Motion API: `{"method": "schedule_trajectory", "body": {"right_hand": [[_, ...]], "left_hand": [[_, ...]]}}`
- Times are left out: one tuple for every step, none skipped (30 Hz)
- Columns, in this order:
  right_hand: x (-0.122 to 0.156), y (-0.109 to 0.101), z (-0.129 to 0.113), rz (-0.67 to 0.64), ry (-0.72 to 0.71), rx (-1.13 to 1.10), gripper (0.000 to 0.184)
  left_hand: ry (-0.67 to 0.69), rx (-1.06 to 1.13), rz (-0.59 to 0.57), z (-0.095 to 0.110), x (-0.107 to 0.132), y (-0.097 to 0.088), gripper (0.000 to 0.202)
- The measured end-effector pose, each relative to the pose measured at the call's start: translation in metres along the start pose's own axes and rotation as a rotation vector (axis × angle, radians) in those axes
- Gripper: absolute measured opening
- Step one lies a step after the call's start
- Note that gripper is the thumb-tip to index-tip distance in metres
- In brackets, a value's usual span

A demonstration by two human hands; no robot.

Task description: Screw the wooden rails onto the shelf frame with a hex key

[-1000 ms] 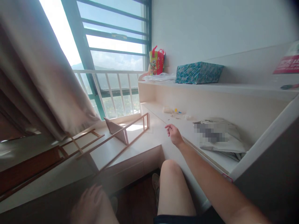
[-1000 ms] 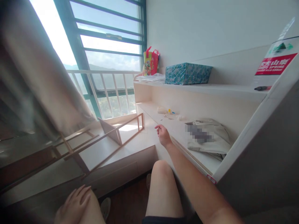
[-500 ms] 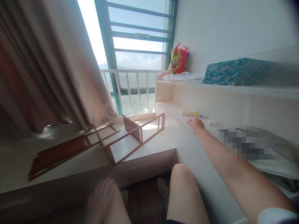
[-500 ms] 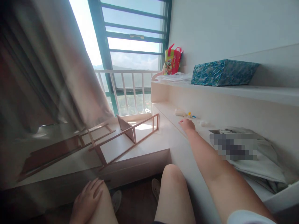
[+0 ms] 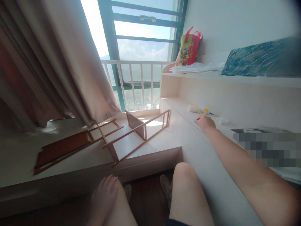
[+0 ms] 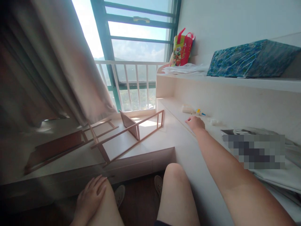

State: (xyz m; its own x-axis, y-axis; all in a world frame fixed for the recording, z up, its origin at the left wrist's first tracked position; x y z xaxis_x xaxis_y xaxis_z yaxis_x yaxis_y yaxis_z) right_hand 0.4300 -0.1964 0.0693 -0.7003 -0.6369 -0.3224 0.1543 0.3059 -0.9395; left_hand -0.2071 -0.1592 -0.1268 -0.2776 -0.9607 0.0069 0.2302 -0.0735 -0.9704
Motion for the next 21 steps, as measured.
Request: {"method": "schedule_trajectory", "body": {"right_hand": [[0.0, 0.0, -0.001, 0.007, -0.003, 0.006, 0.029], [0.0, 0.0, -0.001, 0.014, -0.005, 0.011, 0.03], [-0.001, 0.0, -0.001, 0.017, -0.003, 0.012, 0.031], [-0.001, 0.0, -0.001, 0.019, 0.003, 0.013, 0.031], [-0.001, 0.001, 0.0, 0.021, 0.01, 0.014, 0.03], [-0.001, 0.001, 0.0, 0.022, 0.018, 0.015, 0.03], [-0.001, 0.001, 0.001, 0.021, 0.024, 0.017, 0.029], [0.0, 0.001, 0.001, 0.019, 0.03, 0.021, 0.029], [0.0, 0.001, 0.001, 0.015, 0.034, 0.026, 0.028], [0.001, 0.001, 0.001, 0.011, 0.037, 0.031, 0.027], [0.002, 0.0, 0.0, 0.007, 0.04, 0.035, 0.027], [0.003, -0.001, 0.0, 0.005, 0.043, 0.037, 0.026], [0.005, -0.002, 0.0, 0.005, 0.045, 0.036, 0.026], [0.006, -0.003, -0.001, 0.008, 0.046, 0.033, 0.025], [0.007, -0.005, -0.001, 0.013, 0.049, 0.028, 0.025], [0.008, -0.006, -0.001, 0.019, 0.055, 0.025, 0.025], [0.008, -0.008, -0.001, 0.023, 0.063, 0.024, 0.026], [0.009, -0.009, -0.001, 0.024, 0.07, 0.025, 0.026], [0.009, -0.01, -0.001, 0.021, 0.078, 0.028, 0.027], [0.009, -0.01, 0.0, 0.015, 0.084, 0.031, 0.027], [0.009, -0.01, 0.0, 0.007, 0.087, 0.034, 0.027]], "left_hand": [[-0.002, -0.004, -0.001, 0.0, 0.0, 0.0, 0.046], [-0.004, -0.007, -0.005, 0.0, 0.0, 0.0, 0.045], [-0.006, -0.01, -0.009, -0.001, 0.0, 0.001, 0.045], [-0.007, -0.01, -0.013, -0.002, 0.0, 0.001, 0.045], [-0.008, -0.009, -0.016, -0.002, 0.0, 0.002, 0.045], [-0.01, -0.006, -0.015, -0.003, 0.0, 0.002, 0.045], [-0.013, -0.001, -0.011, -0.004, 0.0, 0.002, 0.044], [-0.016, 0.004, -0.006, -0.005, 0.0, 0.001, 0.044], [-0.017, 0.011, -0.001, -0.005, 0.0, 0.001, 0.044], [-0.018, 0.017, 0.002, -0.005, 0.001, 0.001, 0.044], [-0.02, 0.023, 0.005, -0.005, 0.001, 0.0, 0.044], [-0.02, 0.028, 0.006, -0.004, 0.001, 0.0, 0.044], [-0.017, 0.031, 0.006, -0.003, 0.001, 0.001, 0.043], [-0.015, 0.032, 0.006, -0.002, 0.001, 0.001, 0.043], [-0.012, 0.032, 0.012, -0.001, 0.001, 0.002, 0.043], [-0.01, 0.032, 0.02, 0.0, 0.001, 0.002, 0.043], [-0.007, 0.034, 0.028, 0.0, 0.0, 0.003, 0.043], [-0.005, 0.038, 0.036, 0.001, -0.001, 0.003, 0.042], [-0.004, 0.046, 0.04, 0.001, -0.002, 0.003, 0.042], [-0.001, 0.058, 0.039, 0.001, -0.005, 0.004, 0.041], [0.004, 0.075, 0.032, 0.001, -0.008, 0.004, 0.039]]}}
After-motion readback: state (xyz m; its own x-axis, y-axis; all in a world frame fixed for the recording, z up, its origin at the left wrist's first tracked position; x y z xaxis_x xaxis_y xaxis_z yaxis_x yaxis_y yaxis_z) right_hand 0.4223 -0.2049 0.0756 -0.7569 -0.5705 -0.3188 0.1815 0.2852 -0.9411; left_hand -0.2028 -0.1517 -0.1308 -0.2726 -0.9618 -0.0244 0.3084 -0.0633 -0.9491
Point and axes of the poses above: each hand's wrist, its own x-axis away from the middle knuckle, its own y-axis out of the palm, z = x × y, the point moved 7 cm from there along -x, towards the middle knuckle, and after that the axes turned 6 degrees about x, right-handed, at the moved point
